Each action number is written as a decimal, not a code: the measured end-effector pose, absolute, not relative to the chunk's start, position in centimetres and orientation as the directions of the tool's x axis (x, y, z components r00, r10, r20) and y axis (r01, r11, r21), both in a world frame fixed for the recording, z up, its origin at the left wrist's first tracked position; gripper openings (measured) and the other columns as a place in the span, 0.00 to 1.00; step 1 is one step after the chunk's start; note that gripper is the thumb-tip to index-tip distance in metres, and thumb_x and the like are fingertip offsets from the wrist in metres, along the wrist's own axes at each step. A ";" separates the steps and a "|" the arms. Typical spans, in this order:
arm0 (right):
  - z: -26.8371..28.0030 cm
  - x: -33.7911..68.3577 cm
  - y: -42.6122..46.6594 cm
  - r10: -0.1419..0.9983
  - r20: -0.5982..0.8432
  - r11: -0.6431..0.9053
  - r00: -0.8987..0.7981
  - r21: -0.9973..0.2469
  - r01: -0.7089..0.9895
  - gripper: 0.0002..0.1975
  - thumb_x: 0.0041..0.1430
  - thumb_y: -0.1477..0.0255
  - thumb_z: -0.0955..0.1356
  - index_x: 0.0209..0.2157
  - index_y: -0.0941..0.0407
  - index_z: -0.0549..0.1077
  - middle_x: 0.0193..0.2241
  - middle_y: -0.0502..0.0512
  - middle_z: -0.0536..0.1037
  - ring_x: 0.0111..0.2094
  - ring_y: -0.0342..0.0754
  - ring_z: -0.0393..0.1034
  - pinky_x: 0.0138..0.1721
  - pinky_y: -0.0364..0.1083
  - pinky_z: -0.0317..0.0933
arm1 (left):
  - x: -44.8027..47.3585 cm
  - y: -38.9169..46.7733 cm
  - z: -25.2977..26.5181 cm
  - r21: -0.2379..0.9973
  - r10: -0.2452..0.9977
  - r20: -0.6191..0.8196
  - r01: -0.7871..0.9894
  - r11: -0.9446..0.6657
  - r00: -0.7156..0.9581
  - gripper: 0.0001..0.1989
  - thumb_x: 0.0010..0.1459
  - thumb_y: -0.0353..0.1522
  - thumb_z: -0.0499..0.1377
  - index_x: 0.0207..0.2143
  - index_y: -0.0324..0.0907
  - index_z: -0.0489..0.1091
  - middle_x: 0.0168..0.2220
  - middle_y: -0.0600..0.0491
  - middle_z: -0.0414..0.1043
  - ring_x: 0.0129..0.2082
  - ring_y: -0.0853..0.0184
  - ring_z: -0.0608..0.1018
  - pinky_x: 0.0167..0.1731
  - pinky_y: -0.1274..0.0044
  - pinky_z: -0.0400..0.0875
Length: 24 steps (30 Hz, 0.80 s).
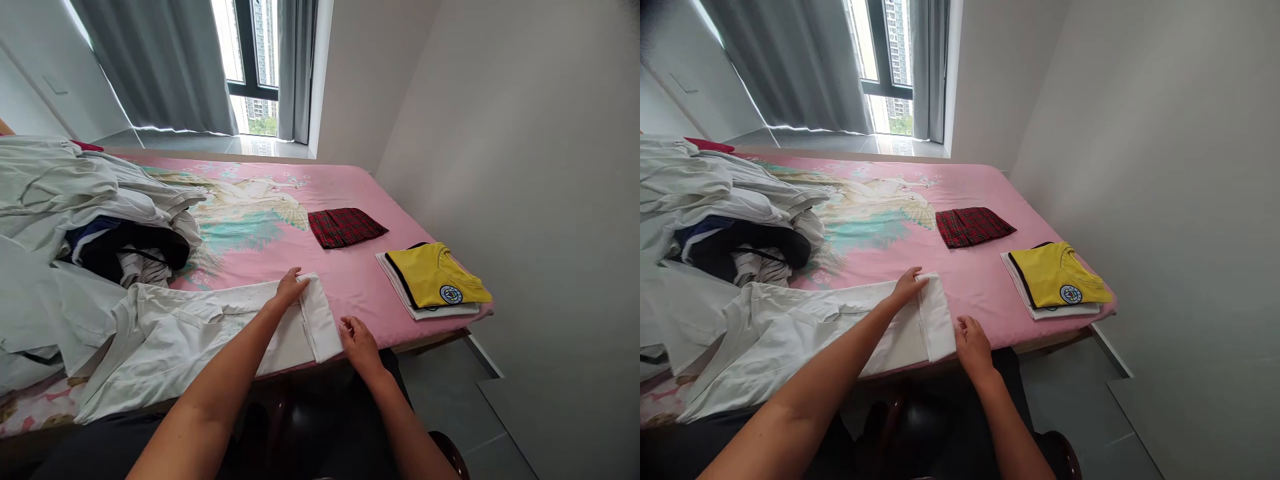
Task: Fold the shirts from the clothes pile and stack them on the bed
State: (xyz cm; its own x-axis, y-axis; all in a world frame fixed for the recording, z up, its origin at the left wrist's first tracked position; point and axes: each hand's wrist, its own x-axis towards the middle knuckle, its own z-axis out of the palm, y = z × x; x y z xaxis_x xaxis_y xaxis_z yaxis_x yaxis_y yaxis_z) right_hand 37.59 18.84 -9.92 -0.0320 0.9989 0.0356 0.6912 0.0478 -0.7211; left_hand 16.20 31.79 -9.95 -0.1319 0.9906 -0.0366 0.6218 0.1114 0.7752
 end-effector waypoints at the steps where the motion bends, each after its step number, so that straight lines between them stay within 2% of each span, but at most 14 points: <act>1: -10.3 37.7 18.5 0.999 0.003 0.026 -0.034 -0.720 0.693 0.17 0.60 0.65 0.58 0.45 0.57 0.69 0.41 0.57 0.74 0.40 0.48 0.68 0.43 0.45 0.60 | 16.4 32.6 -9.8 0.758 0.993 -0.043 0.644 0.104 -0.110 0.25 0.51 0.34 0.59 0.52 0.40 0.65 0.47 0.47 0.73 0.46 0.62 0.74 0.46 0.73 0.68; 4: -11.0 37.4 17.5 0.997 -0.063 -0.015 -0.042 -0.706 0.708 0.15 0.59 0.64 0.59 0.43 0.56 0.70 0.40 0.56 0.74 0.41 0.48 0.68 0.42 0.45 0.59 | 16.8 34.6 -9.9 0.696 0.996 -0.058 0.713 0.084 -0.060 0.20 0.48 0.28 0.59 0.46 0.45 0.70 0.41 0.53 0.76 0.42 0.64 0.76 0.45 0.73 0.68; 8: -10.9 37.2 17.1 0.992 -0.123 -0.059 -0.034 -0.678 0.732 0.13 0.58 0.62 0.61 0.39 0.54 0.71 0.38 0.54 0.75 0.39 0.48 0.68 0.38 0.44 0.57 | 17.4 35.0 -10.4 0.603 0.999 -0.012 0.797 0.035 -0.034 0.17 0.49 0.25 0.56 0.42 0.46 0.73 0.43 0.53 0.75 0.47 0.63 0.72 0.49 0.70 0.65; 12: -10.5 38.0 18.4 0.978 -0.207 -0.120 -0.036 -0.691 0.713 0.16 0.60 0.58 0.59 0.37 0.53 0.72 0.34 0.52 0.76 0.37 0.47 0.70 0.35 0.43 0.56 | 17.9 32.1 -10.3 0.539 0.994 0.105 0.841 -0.050 -0.008 0.20 0.55 0.28 0.51 0.51 0.44 0.67 0.55 0.49 0.66 0.57 0.62 0.64 0.57 0.69 0.57; 15: -10.1 38.1 20.4 0.979 -0.187 -0.067 -0.079 -0.664 0.745 0.18 0.62 0.59 0.56 0.38 0.52 0.72 0.35 0.52 0.77 0.38 0.48 0.70 0.35 0.43 0.55 | 18.1 28.1 -10.4 0.427 0.966 0.187 0.871 -0.241 0.176 0.21 0.59 0.33 0.49 0.56 0.46 0.63 0.62 0.51 0.56 0.63 0.61 0.55 0.61 0.64 0.47; 17: -9.9 37.5 22.2 0.979 -0.174 -0.023 -0.106 -0.614 0.789 0.18 0.63 0.60 0.55 0.39 0.52 0.72 0.38 0.54 0.77 0.39 0.49 0.70 0.35 0.44 0.55 | 18.0 25.2 -10.9 0.320 0.944 0.187 0.891 -0.321 0.273 0.22 0.61 0.35 0.47 0.58 0.46 0.60 0.64 0.50 0.51 0.64 0.59 0.52 0.61 0.58 0.41; 21: -10.2 34.9 25.2 0.978 -0.168 0.019 -0.121 -0.507 0.862 0.18 0.62 0.60 0.56 0.38 0.55 0.70 0.36 0.58 0.76 0.37 0.51 0.70 0.34 0.45 0.54 | 17.8 21.5 -11.9 0.231 0.974 0.097 0.947 -0.224 0.207 0.25 0.62 0.40 0.45 0.61 0.47 0.54 0.65 0.48 0.49 0.65 0.58 0.50 0.60 0.53 0.37; 24: -11.0 33.6 26.4 0.985 -0.133 0.028 -0.110 -0.506 0.862 0.17 0.62 0.61 0.56 0.36 0.56 0.68 0.33 0.59 0.76 0.34 0.50 0.69 0.32 0.45 0.53 | 17.9 20.9 -12.0 0.233 0.983 0.074 0.955 -0.181 0.168 0.26 0.62 0.42 0.44 0.62 0.48 0.52 0.65 0.49 0.48 0.65 0.60 0.50 0.61 0.54 0.35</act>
